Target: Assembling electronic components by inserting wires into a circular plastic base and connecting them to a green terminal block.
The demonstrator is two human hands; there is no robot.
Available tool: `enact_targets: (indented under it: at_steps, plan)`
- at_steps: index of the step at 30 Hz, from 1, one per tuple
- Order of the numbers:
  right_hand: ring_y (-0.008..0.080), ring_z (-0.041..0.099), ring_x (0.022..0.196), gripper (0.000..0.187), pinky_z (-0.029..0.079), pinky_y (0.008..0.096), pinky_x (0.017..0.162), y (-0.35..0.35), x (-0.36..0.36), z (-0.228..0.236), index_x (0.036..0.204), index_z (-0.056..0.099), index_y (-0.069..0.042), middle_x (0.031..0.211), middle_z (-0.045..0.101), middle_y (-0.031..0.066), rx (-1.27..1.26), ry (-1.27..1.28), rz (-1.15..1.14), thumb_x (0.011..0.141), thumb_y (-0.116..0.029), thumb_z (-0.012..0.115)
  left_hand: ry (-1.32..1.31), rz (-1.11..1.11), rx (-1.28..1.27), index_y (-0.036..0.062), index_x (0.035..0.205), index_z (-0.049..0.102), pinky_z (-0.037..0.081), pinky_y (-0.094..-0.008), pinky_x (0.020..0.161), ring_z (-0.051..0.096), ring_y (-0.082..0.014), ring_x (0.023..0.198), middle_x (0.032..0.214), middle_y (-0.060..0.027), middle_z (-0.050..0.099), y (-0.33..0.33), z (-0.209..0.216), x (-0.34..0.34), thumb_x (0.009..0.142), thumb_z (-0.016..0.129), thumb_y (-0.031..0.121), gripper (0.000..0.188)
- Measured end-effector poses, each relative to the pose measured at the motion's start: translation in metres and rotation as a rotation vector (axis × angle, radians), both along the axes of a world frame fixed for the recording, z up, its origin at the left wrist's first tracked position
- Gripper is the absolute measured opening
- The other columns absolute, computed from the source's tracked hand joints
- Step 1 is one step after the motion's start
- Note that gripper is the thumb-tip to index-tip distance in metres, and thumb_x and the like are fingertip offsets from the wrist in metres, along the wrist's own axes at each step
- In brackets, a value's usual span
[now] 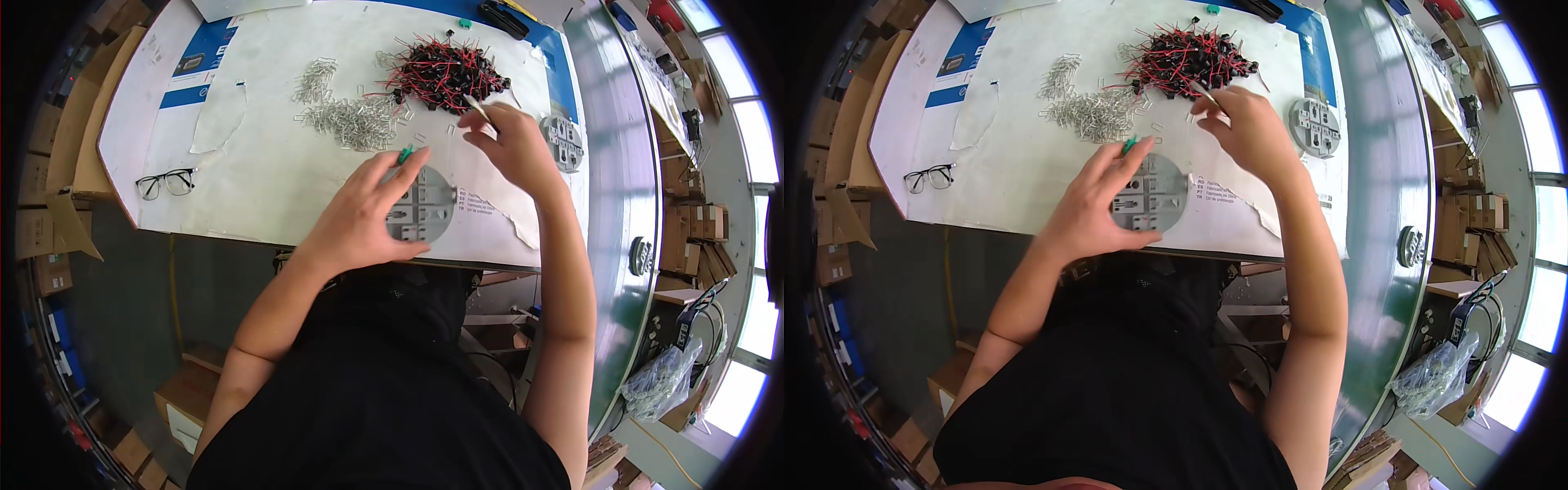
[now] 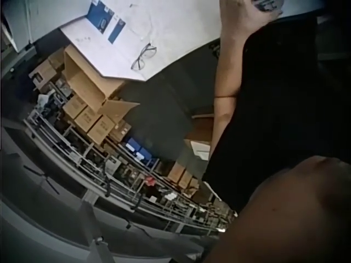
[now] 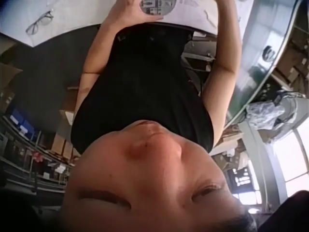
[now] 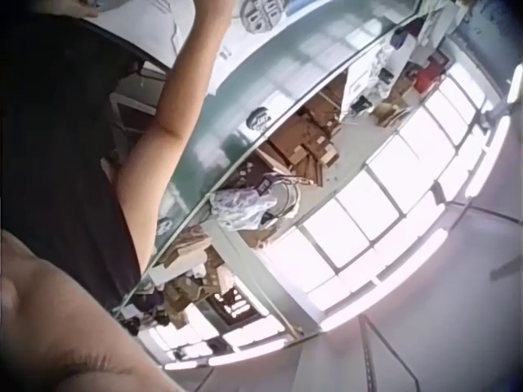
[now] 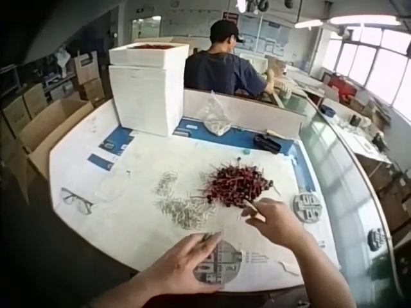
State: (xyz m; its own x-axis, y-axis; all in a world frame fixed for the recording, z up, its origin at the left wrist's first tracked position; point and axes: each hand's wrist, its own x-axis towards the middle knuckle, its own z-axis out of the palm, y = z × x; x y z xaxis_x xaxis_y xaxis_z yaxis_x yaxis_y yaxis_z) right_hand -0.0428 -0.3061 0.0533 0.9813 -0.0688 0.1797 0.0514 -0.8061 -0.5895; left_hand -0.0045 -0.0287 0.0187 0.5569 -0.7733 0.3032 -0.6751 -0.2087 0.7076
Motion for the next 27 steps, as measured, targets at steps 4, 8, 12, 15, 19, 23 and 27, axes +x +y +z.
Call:
enact_targets:
  at_steps: [4,8,12,15,19,23,27]
  plan:
    - [0.0305,0.069,0.089,0.017,0.055,0.0411,0.079,-0.004,0.026,-0.007,0.104,0.074,-0.007,0.098,0.068,0.0091,-0.278,0.219,0.085,0.091,-0.015,0.079,0.123,-0.111,0.06,0.0144,0.164,0.042,0.05,-0.0444,0.11,0.058,-0.0366,0.128,0.144,-0.0178,0.052,0.017,0.006,0.012,0.063,0.099,0.033,0.117]
    - [0.0342,0.069,0.095,0.024,0.055,0.0441,0.082,-0.005,0.028,-0.009,0.11,0.071,-0.008,0.101,0.066,0.0101,-0.341,0.291,0.034,0.091,-0.019,0.079,0.014,-0.085,0.067,0.016,0.164,0.042,0.051,-0.0431,0.108,0.059,-0.0358,0.126,0.142,-0.016,0.054,0.024,-0.001,0.012,0.064,0.098,0.032,0.116]
    - [0.0326,0.069,0.094,0.026,0.054,0.0434,0.083,0.01,0.014,-0.019,0.115,0.07,-0.008,0.105,0.067,0.0114,-0.396,0.29,-0.047,0.092,-0.018,0.078,0.028,-0.045,0.033,0.0155,0.163,0.044,0.052,-0.0428,0.106,0.06,-0.0347,0.124,0.14,-0.0145,0.056,0.02,-0.002,0.007,0.065,0.098,0.033,0.113]
    - [0.0316,0.069,0.091,0.025,0.055,0.043,0.083,0.009,0.002,-0.027,0.113,0.071,-0.007,0.107,0.067,0.012,-0.175,0.142,-0.131,0.092,-0.019,0.078,0.073,-0.042,0.01,0.0152,0.162,0.045,0.053,-0.0424,0.104,0.062,-0.0336,0.122,0.139,-0.0135,0.057,0.017,-0.004,0.005,0.065,0.098,0.035,0.112]
    - [0.0344,0.07,0.092,0.025,0.055,0.0446,0.084,0.001,0.005,-0.02,0.111,0.071,-0.007,0.109,0.068,0.0146,-0.005,0.175,-0.212,0.091,-0.019,0.077,0.081,-0.045,-0.003,0.015,0.161,0.045,0.054,-0.0417,0.103,0.063,-0.0326,0.12,0.138,-0.0125,0.058,0.018,-0.01,0.006,0.065,0.098,0.036,0.112]
    - [0.0359,0.07,0.092,0.022,0.055,0.045,0.085,0.004,0.01,-0.018,0.11,0.071,-0.007,0.105,0.07,0.016,-0.027,0.273,-0.224,0.091,-0.017,0.076,0.08,-0.046,-0.004,0.0149,0.161,0.045,0.054,-0.0414,0.103,0.064,-0.0322,0.119,0.138,-0.0122,0.058,0.019,-0.011,0.004,0.065,0.098,0.038,0.112]
    - [0.0324,0.068,0.084,0.023,0.054,0.0401,0.08,0.008,0.006,-0.032,0.11,0.072,-0.004,0.094,0.071,0.0153,-0.199,0.216,-0.239,0.092,-0.017,0.075,0.094,-0.034,0.004,0.0147,0.161,0.045,0.054,-0.0417,0.103,0.064,-0.0324,0.12,0.139,-0.0124,0.057,0.018,-0.011,0.002,0.066,0.097,0.039,0.111]
